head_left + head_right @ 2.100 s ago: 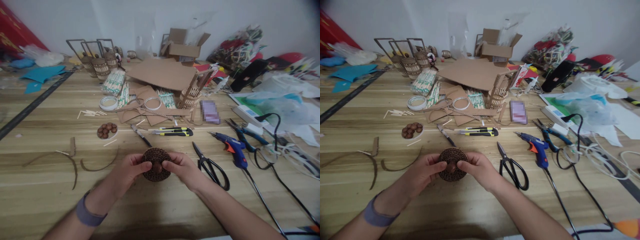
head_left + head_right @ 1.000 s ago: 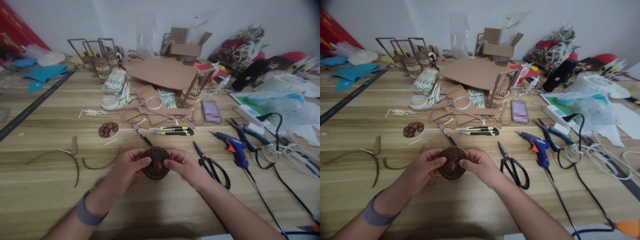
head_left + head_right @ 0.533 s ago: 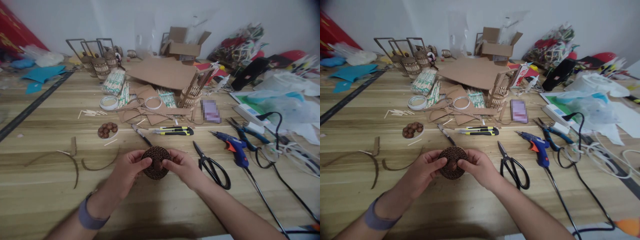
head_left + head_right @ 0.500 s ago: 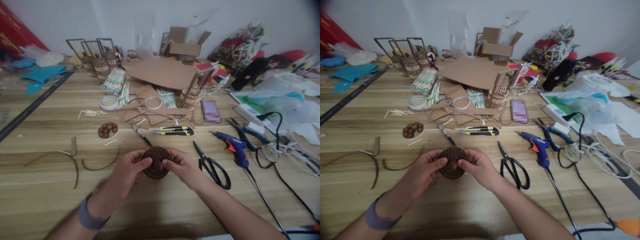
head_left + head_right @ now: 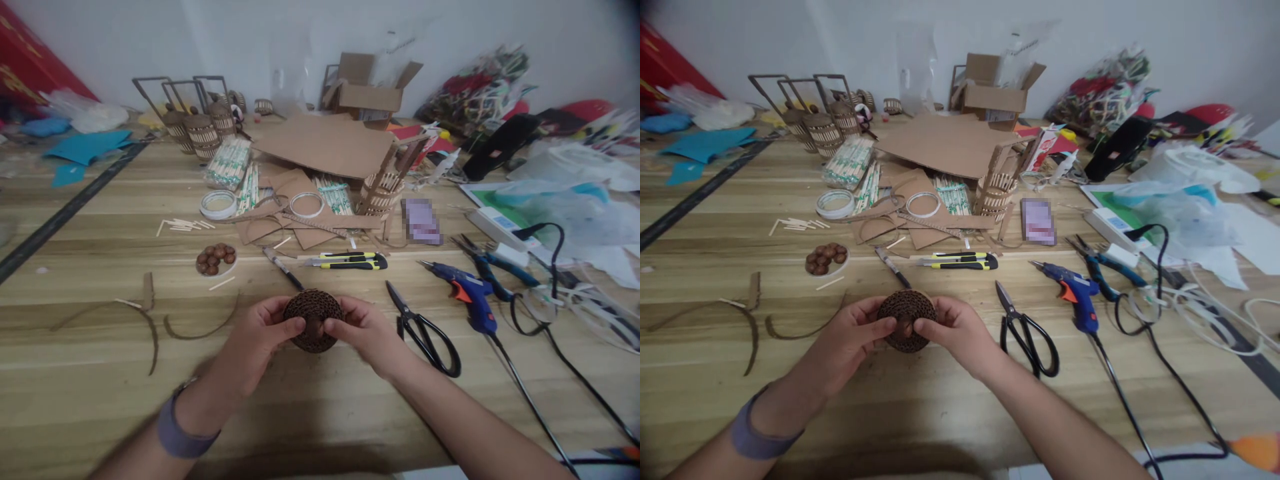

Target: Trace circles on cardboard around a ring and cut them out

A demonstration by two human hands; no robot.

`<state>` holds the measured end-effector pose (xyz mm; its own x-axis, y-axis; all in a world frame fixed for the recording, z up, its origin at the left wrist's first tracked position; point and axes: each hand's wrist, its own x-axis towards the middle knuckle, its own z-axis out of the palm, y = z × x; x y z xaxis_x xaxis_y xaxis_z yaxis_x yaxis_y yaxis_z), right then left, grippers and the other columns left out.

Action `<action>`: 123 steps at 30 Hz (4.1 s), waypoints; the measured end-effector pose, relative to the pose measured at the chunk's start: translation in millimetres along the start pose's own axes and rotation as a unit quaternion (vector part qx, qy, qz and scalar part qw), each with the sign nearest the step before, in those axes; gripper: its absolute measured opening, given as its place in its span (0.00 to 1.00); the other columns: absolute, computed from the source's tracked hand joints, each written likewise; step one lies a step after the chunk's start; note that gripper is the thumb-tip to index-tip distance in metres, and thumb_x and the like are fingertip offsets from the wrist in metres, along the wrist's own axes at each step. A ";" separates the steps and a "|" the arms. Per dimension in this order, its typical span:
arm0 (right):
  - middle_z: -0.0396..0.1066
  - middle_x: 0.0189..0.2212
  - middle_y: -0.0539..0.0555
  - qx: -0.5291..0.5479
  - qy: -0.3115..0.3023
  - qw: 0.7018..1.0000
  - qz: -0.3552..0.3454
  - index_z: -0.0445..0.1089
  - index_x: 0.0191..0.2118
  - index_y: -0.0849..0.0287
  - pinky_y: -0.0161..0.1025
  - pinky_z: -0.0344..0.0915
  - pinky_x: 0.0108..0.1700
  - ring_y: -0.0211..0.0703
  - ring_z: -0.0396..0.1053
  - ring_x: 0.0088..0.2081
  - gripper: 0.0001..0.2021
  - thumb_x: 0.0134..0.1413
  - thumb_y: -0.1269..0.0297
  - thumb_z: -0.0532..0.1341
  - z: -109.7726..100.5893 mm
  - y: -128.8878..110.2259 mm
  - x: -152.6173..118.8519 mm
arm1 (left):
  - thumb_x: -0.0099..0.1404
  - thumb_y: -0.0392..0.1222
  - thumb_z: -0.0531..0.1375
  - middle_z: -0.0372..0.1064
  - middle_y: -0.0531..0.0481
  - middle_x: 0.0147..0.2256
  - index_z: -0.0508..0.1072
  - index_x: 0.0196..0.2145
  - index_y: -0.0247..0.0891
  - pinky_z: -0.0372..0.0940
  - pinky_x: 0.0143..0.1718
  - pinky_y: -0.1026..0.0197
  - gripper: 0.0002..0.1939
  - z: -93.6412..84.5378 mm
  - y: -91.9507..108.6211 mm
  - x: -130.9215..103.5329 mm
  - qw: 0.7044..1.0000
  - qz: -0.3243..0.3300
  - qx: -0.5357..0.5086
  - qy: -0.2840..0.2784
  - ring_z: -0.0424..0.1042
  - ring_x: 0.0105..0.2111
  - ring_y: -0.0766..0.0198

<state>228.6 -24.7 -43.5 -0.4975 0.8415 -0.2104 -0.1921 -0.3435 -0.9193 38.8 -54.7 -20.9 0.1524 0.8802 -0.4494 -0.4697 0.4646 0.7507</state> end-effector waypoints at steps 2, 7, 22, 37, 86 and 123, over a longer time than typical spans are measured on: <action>0.79 0.32 0.51 -0.005 0.000 1.000 -0.001 0.79 0.35 0.58 0.38 0.70 0.39 0.41 0.72 0.33 0.19 0.43 0.49 0.78 0.0 0.8 0.1 | 0.38 0.46 0.82 0.82 0.54 0.27 0.85 0.32 0.39 0.70 0.34 0.67 0.23 0.7 -0.6 -0.5 1.000 -0.004 0.001 -0.001 0.77 0.28 0.68; 0.78 0.31 0.51 -0.022 0.001 1.000 -0.005 0.79 0.34 0.59 0.37 0.70 0.39 0.40 0.72 0.33 0.17 0.46 0.51 0.77 0.4 2.9 0.4 | 0.38 0.47 0.82 0.82 0.54 0.27 0.84 0.31 0.39 0.69 0.34 0.67 0.22 1.4 -1.9 -1.6 1.000 -0.002 0.003 0.005 0.77 0.28 0.67; 0.80 0.28 0.51 -0.007 -0.023 1.000 0.008 0.83 0.34 0.59 0.38 0.69 0.40 0.40 0.72 0.30 0.19 0.46 0.46 0.77 -3.8 -5.4 -0.9 | 0.50 0.59 0.76 0.81 0.47 0.28 0.83 0.31 0.36 0.70 0.37 0.60 0.23 -3.4 1.9 -2.7 0.996 0.006 0.075 -0.046 0.77 0.31 0.59; 0.80 0.30 0.52 0.001 -0.006 1.000 -0.007 0.82 0.36 0.58 0.40 0.68 0.44 0.43 0.73 0.34 0.22 0.45 0.43 0.77 -5.0 -0.2 1.1 | 0.43 0.50 0.80 0.82 0.50 0.29 0.84 0.33 0.37 0.72 0.37 0.60 0.21 -5.2 1.9 0.3 1.000 0.001 0.012 -0.014 0.79 0.31 0.60; 0.80 0.30 0.51 0.017 -0.030 0.999 0.023 0.82 0.35 0.59 0.38 0.67 0.43 0.40 0.72 0.33 0.20 0.45 0.47 0.78 -5.8 0.3 1.6 | 0.45 0.55 0.79 0.81 0.49 0.27 0.85 0.31 0.37 0.72 0.36 0.64 0.22 -1.0 -0.7 0.1 0.999 0.001 0.017 -0.037 0.77 0.28 0.63; 0.79 0.30 0.53 -0.115 0.047 0.992 -0.012 0.79 0.35 0.58 0.41 0.71 0.38 0.43 0.73 0.31 0.24 0.49 0.38 0.70 -2.3 1.9 5.6 | 0.41 0.50 0.81 0.81 0.51 0.27 0.84 0.29 0.37 0.70 0.28 0.70 0.20 1.6 -3.6 3.0 0.998 0.013 -0.050 0.024 0.76 0.27 0.67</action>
<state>227.4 -19.7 -47.2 -0.4128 0.8871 -0.2067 0.0009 -0.2266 -0.9740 42.3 -53.5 -24.2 0.0985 0.8856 -0.4539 -0.5582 0.4268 0.7115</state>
